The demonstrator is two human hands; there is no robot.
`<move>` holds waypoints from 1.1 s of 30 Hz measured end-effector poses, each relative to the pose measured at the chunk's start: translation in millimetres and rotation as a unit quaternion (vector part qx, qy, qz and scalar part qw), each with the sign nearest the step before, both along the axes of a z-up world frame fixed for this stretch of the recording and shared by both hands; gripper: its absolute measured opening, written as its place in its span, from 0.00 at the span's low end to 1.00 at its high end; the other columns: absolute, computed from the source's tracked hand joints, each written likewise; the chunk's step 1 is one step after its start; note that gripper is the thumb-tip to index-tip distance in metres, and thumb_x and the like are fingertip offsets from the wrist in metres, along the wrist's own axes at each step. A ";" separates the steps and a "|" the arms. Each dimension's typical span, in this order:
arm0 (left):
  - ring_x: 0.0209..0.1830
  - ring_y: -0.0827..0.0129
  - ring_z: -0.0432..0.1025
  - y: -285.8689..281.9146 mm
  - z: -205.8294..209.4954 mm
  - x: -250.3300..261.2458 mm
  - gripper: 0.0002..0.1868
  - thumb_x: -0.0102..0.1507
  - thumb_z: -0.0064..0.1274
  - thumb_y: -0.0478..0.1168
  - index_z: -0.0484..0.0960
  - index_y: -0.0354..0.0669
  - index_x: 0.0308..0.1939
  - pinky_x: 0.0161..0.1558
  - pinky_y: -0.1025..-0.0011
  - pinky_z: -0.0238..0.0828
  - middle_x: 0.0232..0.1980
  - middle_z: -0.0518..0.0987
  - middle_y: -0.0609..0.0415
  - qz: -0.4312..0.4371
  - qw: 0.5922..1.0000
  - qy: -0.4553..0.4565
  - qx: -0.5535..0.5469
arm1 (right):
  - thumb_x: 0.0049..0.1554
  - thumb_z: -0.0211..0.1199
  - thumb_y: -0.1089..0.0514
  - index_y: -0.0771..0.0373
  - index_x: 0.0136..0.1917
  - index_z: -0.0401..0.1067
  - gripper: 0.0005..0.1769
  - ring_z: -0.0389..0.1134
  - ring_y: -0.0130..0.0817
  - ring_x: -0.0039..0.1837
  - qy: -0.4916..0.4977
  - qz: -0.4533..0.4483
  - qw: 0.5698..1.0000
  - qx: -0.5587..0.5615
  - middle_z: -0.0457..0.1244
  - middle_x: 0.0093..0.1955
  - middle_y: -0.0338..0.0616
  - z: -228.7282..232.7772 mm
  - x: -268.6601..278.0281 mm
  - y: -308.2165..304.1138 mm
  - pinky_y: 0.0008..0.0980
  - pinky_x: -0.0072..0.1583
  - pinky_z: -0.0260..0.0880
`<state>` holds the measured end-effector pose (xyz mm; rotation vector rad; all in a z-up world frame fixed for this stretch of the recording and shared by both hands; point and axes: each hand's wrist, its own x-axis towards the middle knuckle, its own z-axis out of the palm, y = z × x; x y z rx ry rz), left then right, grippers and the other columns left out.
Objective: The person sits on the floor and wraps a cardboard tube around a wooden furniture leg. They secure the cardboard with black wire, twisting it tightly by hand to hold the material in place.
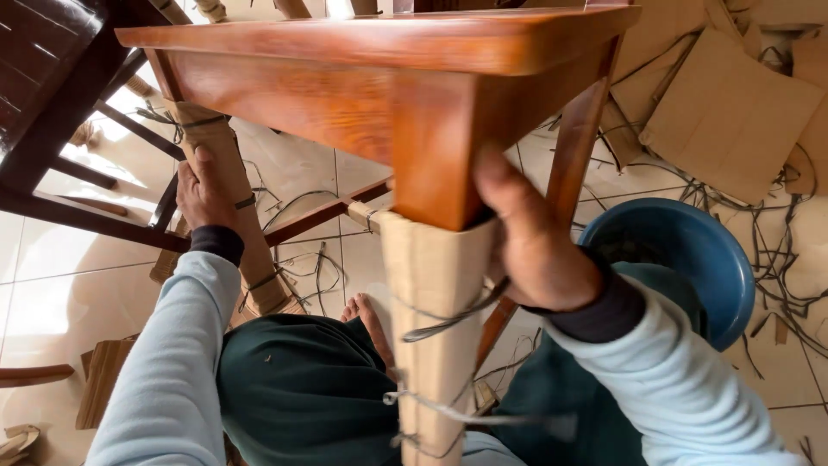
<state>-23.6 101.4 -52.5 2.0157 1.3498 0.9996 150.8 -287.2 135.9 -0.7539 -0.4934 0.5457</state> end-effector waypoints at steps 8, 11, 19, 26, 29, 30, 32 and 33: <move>0.62 0.46 0.69 20.3 -10.1 -7.2 0.39 0.67 0.25 0.68 0.66 0.43 0.69 0.61 0.55 0.64 0.64 0.74 0.39 -0.032 0.991 -0.019 -0.128 | 0.64 0.44 0.29 0.65 0.75 0.59 0.43 0.62 0.45 0.77 -0.189 0.263 0.944 -0.058 0.59 0.76 0.53 17.7 -42.7 65.1 0.34 0.77 0.65; 0.71 0.49 0.57 22.6 3.8 -11.8 0.35 0.70 0.23 0.61 0.60 0.46 0.74 0.68 0.57 0.51 0.72 0.62 0.40 -0.060 0.982 0.025 -0.178 | 0.64 0.43 0.30 0.68 0.71 0.63 0.41 0.63 0.44 0.75 -0.196 0.244 0.946 -0.080 0.62 0.73 0.53 16.7 -57.9 87.9 0.33 0.76 0.64; 0.76 0.54 0.59 -199.1 173.9 -89.3 0.84 0.33 0.67 0.72 0.40 0.35 0.81 0.67 0.58 0.64 0.83 0.51 0.40 -0.427 0.820 -0.252 -0.285 | 0.65 0.42 0.33 0.69 0.67 0.66 0.38 0.64 0.40 0.73 -0.225 0.158 0.955 -0.114 0.65 0.67 0.50 18.6 -73.8 102.4 0.33 0.77 0.61; 0.70 0.59 0.71 -293.1 179.3 -56.9 0.56 0.55 0.69 0.43 0.49 0.37 0.78 0.63 0.67 0.73 0.78 0.65 0.42 -0.134 0.990 0.012 0.043 | 0.65 0.42 0.35 0.54 0.39 0.57 0.24 0.51 0.27 0.37 -0.333 0.216 0.912 -0.107 0.49 0.34 0.32 18.3 -46.2 77.9 0.28 0.42 0.52; 0.64 0.61 0.74 -286.7 175.9 -59.7 0.56 0.55 0.70 0.40 0.49 0.36 0.78 0.60 0.69 0.77 0.75 0.67 0.40 -0.155 0.986 -0.009 0.067 | 0.68 0.47 0.48 0.60 0.49 0.67 0.15 0.63 0.35 0.51 -0.454 0.148 0.867 -0.141 0.61 0.47 0.43 0.8 -3.5 28.0 0.35 0.57 0.66; 0.62 0.58 0.75 -285.2 173.7 -62.3 0.57 0.55 0.71 0.39 0.48 0.36 0.78 0.58 0.67 0.80 0.75 0.67 0.37 -0.171 0.982 -0.007 0.086 | 0.67 0.55 0.57 0.62 0.52 0.74 0.09 0.75 0.42 0.62 -0.486 0.057 0.856 -0.166 0.71 0.56 0.50 -8.7 13.0 9.1 0.40 0.67 0.79; 0.57 0.59 0.75 -278.7 178.3 -63.8 0.57 0.52 0.71 0.38 0.49 0.37 0.78 0.54 0.68 0.79 0.72 0.70 0.40 -0.162 0.984 0.005 0.071 | 0.71 0.56 0.52 0.67 0.61 0.67 0.15 0.71 0.41 0.55 -0.489 -0.090 0.840 -0.218 0.66 0.58 0.55 -41.3 62.9 -15.0 0.37 0.58 0.75; 0.52 0.60 0.75 -276.3 180.4 -65.0 0.58 0.50 0.70 0.37 0.50 0.38 0.78 0.50 0.68 0.79 0.69 0.73 0.43 -0.157 0.986 0.015 0.057 | 0.75 0.56 0.48 0.71 0.70 0.60 0.24 0.66 0.40 0.48 -0.480 -0.240 0.801 -0.265 0.60 0.60 0.60 -58.3 87.3 -28.1 0.34 0.49 0.71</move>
